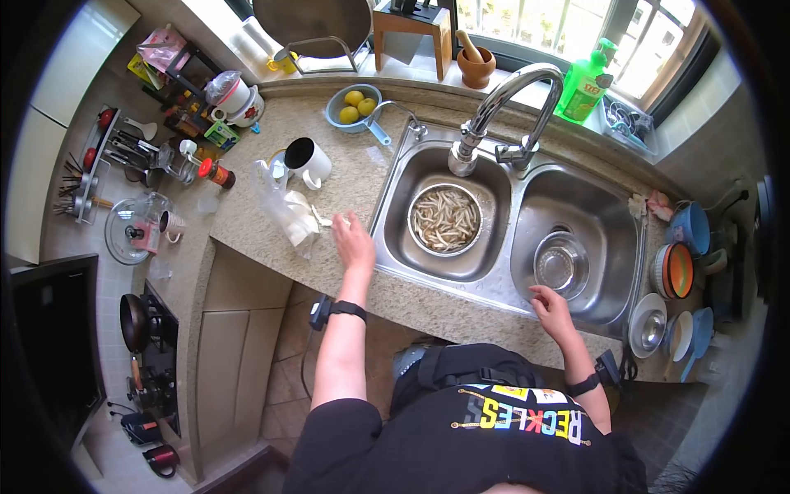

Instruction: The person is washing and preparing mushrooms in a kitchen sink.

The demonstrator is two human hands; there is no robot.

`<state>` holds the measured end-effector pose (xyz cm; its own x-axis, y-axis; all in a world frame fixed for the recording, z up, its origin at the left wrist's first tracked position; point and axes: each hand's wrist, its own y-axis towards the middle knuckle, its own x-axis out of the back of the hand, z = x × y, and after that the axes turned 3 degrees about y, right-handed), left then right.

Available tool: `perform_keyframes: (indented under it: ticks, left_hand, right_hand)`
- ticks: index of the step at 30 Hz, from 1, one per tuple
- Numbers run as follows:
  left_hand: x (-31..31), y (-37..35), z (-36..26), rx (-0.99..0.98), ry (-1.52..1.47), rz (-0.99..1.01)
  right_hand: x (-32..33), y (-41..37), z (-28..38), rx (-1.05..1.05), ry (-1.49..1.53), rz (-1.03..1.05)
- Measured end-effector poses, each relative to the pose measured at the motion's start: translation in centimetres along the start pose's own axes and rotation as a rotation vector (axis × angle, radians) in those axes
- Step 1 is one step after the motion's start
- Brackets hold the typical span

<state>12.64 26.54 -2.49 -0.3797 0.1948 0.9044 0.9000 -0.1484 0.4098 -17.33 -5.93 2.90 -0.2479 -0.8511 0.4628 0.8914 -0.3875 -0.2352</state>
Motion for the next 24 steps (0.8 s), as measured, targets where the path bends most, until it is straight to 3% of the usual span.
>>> perform_keyframes:
  ticks: [2,5,7,14,16,18,22,24]
  left_hand:
    - [-1.8,-0.2,3.3,0.037,0.103,-0.024]
    - [-2.7,-0.1,5.0,0.020,-0.095,0.132]
    - [-2.7,-0.2,4.2,-0.144,-0.184,0.051]
    - [2.4,-3.6,0.2,-0.293,-0.561,0.136]
    - [2.4,-1.9,0.9,-0.235,-0.544,0.080]
    - [2.3,1.1,1.8,-0.045,-0.540,0.017]
    - [-1.3,4.3,3.1,-0.025,-0.412,0.019]
    - [-3.3,4.2,3.4,-0.138,-0.319,0.093]
  right_hand:
    - [-0.3,-0.4,-0.3,-0.014,0.017,-0.010]
    - [-0.5,-0.9,0.3,-0.049,-0.030,0.016]
    - [-0.7,-1.0,0.8,-0.044,-0.031,0.029]
    - [-1.2,-0.5,2.3,-0.025,-0.043,-0.023]
    - [-1.5,-0.6,2.8,-0.034,-0.043,-0.023]
    - [-2.0,-0.5,3.1,-0.045,-0.031,-0.017]
    - [-3.5,-0.3,3.3,-0.078,-0.002,0.003]
    - [-4.1,-0.4,3.8,-0.077,-0.012,0.004]
